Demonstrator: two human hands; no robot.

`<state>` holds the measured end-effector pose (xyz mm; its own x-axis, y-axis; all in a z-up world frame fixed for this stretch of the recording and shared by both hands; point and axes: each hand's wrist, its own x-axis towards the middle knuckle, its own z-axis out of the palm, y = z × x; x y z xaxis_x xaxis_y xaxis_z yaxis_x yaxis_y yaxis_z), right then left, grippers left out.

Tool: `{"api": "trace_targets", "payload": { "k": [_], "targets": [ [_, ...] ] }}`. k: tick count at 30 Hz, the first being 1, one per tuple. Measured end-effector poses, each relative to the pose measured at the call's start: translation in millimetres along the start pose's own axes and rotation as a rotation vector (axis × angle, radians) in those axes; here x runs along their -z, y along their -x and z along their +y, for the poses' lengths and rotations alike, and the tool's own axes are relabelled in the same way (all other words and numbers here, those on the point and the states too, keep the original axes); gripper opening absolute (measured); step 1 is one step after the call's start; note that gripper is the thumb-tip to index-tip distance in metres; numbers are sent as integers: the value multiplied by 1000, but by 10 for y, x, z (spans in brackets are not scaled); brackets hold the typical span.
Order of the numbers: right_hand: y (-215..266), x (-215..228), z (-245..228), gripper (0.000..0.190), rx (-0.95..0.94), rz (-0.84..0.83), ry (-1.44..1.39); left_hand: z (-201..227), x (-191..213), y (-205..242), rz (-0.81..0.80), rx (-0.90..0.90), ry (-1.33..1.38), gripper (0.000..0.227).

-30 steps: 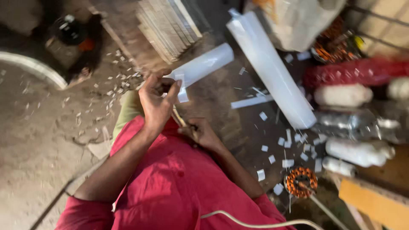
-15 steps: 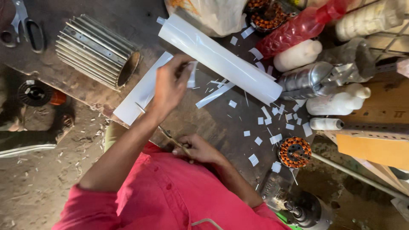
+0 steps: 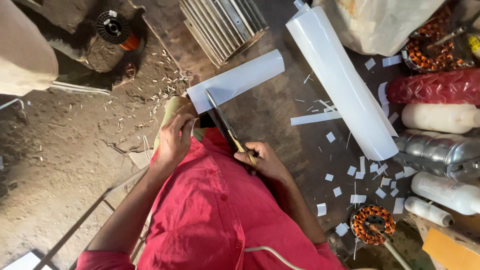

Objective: The person uses shears to cut a white plastic sheet into small rectangular pieces. The person repeatedly cuts the sheet and places the cut pieces on the workbench. The person also briefly handles a metal motor housing.

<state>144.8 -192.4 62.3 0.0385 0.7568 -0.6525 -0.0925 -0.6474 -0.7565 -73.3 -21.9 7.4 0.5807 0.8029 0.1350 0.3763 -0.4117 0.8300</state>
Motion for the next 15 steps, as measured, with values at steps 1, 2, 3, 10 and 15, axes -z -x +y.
{"api": "trace_targets", "payload": {
  "k": [1, 2, 3, 10, 15],
  "targets": [
    [-1, -13, -2, 34, 8, 6, 5, -52, -45, 39, 17, 90, 17, 14],
    [2, -36, 9, 34, 16, 15, 8, -107, -108, 52, 36, 204, 124, 13],
    [8, -52, 20, 34, 21, 17, 7, -157, -198, 33, 54, 316, 233, 12],
    [-13, -105, 89, 29, 41, 66, 52, -378, -574, -128, 305, 539, 932, 19],
    [-44, -96, 119, 29, 37, 49, 39, -391, -666, -137, 367, 634, 1094, 15]
  ]
}}
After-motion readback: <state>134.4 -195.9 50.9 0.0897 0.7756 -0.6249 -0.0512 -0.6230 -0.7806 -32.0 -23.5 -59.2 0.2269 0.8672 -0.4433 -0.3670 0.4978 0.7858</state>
